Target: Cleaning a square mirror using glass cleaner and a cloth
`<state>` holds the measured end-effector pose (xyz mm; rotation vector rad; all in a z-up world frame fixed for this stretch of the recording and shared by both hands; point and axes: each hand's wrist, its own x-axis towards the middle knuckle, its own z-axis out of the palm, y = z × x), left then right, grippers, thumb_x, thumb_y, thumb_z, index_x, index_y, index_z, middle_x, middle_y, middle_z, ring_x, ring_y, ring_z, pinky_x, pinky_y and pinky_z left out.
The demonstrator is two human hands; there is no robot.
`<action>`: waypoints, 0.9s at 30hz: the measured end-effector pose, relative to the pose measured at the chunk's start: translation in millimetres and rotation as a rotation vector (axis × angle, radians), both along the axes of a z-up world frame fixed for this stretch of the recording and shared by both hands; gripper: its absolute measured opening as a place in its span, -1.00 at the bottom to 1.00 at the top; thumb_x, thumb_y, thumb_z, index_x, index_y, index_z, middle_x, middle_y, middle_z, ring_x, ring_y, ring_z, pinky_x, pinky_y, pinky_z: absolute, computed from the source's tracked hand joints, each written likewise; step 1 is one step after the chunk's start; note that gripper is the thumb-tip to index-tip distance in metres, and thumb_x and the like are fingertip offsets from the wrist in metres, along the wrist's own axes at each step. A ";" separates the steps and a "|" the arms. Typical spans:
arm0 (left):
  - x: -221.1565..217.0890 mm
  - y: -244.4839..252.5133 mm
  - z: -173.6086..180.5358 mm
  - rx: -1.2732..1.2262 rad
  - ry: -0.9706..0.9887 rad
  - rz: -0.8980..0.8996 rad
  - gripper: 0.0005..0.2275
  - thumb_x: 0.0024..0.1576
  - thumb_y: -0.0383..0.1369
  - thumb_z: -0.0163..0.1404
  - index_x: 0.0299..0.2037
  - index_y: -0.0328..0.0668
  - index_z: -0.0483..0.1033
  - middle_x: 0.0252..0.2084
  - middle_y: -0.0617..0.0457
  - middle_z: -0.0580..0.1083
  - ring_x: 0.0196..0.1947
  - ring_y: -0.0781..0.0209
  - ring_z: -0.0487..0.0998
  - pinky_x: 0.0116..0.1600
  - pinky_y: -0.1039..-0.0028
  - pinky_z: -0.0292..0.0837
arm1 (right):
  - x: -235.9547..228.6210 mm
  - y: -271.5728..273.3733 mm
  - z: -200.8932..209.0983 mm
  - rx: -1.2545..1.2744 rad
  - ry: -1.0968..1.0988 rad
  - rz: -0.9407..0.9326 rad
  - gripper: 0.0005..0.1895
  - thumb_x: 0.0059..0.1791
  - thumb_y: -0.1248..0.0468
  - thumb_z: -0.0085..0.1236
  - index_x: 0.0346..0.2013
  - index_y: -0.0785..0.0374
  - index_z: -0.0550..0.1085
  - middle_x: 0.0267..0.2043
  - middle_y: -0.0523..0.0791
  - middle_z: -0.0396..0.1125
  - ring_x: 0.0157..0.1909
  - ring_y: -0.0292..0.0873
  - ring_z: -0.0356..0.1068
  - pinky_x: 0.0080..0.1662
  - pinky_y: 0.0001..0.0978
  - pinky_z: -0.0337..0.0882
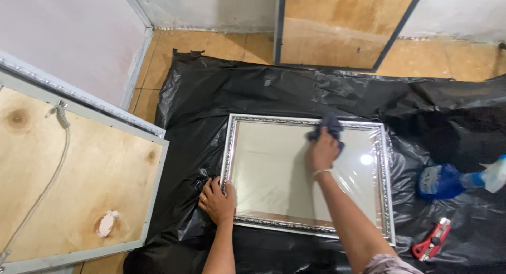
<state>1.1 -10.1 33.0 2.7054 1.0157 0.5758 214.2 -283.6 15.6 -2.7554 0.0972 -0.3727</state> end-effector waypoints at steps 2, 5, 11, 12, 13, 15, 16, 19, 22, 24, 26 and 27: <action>-0.4 0.9 1.4 0.012 -0.012 0.005 -0.64 0.15 0.00 -0.04 0.07 0.10 0.51 0.21 0.11 0.42 0.09 -0.06 0.39 0.25 0.09 0.17 | -2.5 54.3 4.0 -0.018 -0.078 0.095 -0.46 -0.02 0.31 -0.02 0.28 0.32 0.31 0.01 0.10 0.37 -0.05 0.18 0.32 -0.01 0.08 0.25; 0.6 2.8 -1.2 -0.005 0.006 0.001 -0.63 0.16 0.02 -0.05 0.07 0.10 0.51 0.21 0.10 0.42 0.08 -0.05 0.39 0.24 0.10 0.17 | -2.4 125.1 -1.7 0.010 -0.093 0.357 -0.51 -0.03 0.32 -0.01 0.22 0.26 0.37 0.04 0.05 0.34 -0.04 0.14 0.33 -0.01 0.03 0.28; 2.2 3.0 -0.8 -0.047 0.000 0.008 -0.62 0.15 0.02 -0.06 0.07 0.09 0.54 0.20 0.11 0.42 0.07 -0.05 0.38 0.24 0.10 0.15 | 11.1 203.7 -24.4 -0.053 0.221 0.695 -0.29 0.03 0.07 0.02 0.44 0.21 0.12 0.56 -0.02 -0.12 0.41 0.11 -0.02 0.29 0.03 0.07; 2.0 1.2 5.2 -0.098 -0.002 0.015 -0.63 0.16 -0.01 -0.07 0.06 0.08 0.54 0.20 0.09 0.42 0.10 -0.06 0.38 0.27 0.07 0.13 | 10.0 208.3 -39.6 -0.016 0.054 0.717 -0.29 -0.01 0.08 0.04 0.39 0.25 0.19 0.51 0.00 0.00 0.33 0.11 0.09 0.22 -0.01 0.13; 2.2 3.3 -0.6 -0.099 -0.006 0.017 -0.63 0.16 -0.01 -0.07 0.06 0.08 0.54 0.20 0.09 0.42 0.10 -0.06 0.38 0.27 0.07 0.13 | 0.5 206.9 -32.9 -0.018 0.051 0.719 -0.29 -0.01 0.08 0.04 0.39 0.25 0.19 0.51 0.00 0.00 0.33 0.11 0.09 0.22 -0.01 0.13; 1.9 6.1 -12.0 0.039 -0.040 0.009 -0.65 0.14 0.00 -0.04 0.05 0.14 0.53 0.19 0.16 0.43 0.04 -0.03 0.40 0.18 0.13 0.22 | -19.8 202.7 -19.3 -0.012 0.108 0.856 -0.35 -0.01 0.15 0.05 0.38 0.22 0.24 0.42 -0.04 0.14 0.29 0.07 0.16 0.22 0.02 0.20; 0.9 8.3 -12.2 0.038 -0.044 0.011 -0.65 0.14 0.00 -0.04 0.05 0.14 0.53 0.19 0.16 0.43 0.04 -0.03 0.40 0.18 0.13 0.22 | -36.9 199.1 -5.1 -0.015 0.105 0.858 -0.35 -0.01 0.15 0.05 0.38 0.22 0.24 0.42 -0.04 0.14 0.29 0.07 0.16 0.22 0.02 0.20; 0.3 11.0 -18.7 -0.011 -0.006 0.002 -0.65 0.18 0.01 -0.12 0.07 0.17 0.51 0.22 0.16 0.42 0.06 -0.04 0.40 0.18 0.12 0.21 | -90.4 180.5 27.6 -0.004 0.282 0.934 -0.46 0.04 0.29 -0.06 0.35 0.17 0.27 0.40 -0.06 0.19 0.22 0.02 0.24 0.25 0.00 0.22; 0.1 13.9 -28.6 -0.112 0.087 0.017 -0.60 0.24 0.08 -0.28 0.09 0.23 0.49 0.24 0.18 0.38 0.13 0.02 0.35 0.24 0.11 0.13 | -145.9 157.6 39.7 0.023 0.208 1.040 -0.51 -0.02 0.33 0.14 0.23 0.17 0.38 0.27 -0.08 0.29 0.22 0.04 0.29 0.28 0.08 0.26; -0.9 11.0 -25.2 0.038 0.005 0.014 -0.59 0.22 0.04 -0.19 0.03 0.01 0.54 0.25 0.15 0.40 0.08 -0.06 0.40 0.22 0.11 0.21 | -178.5 138.2 46.5 0.135 0.038 1.165 -0.53 -0.04 0.25 0.05 0.17 0.22 0.41 0.20 -0.09 0.31 0.06 0.02 0.26 0.09 -0.16 0.17; 0.6 9.8 -19.1 0.046 -0.029 -0.004 -0.62 0.21 0.04 -0.15 0.05 0.08 0.53 0.23 0.13 0.41 0.07 -0.07 0.40 0.22 0.10 0.20 | -183.8 115.3 37.1 0.122 0.112 1.186 -0.51 -0.05 0.23 0.07 0.20 0.17 0.41 0.26 -0.13 0.29 0.14 -0.01 0.24 0.16 -0.13 0.13; -3.6 9.1 -16.7 0.054 -0.052 -0.018 -0.64 0.20 0.04 -0.10 0.07 0.15 0.51 0.22 0.11 0.41 0.06 -0.09 0.40 0.22 0.09 0.20 | -190.9 103.7 31.7 0.116 0.196 1.211 -0.48 -0.05 0.20 0.09 0.23 0.12 0.41 0.31 -0.18 0.27 0.22 -0.05 0.21 0.23 -0.11 0.08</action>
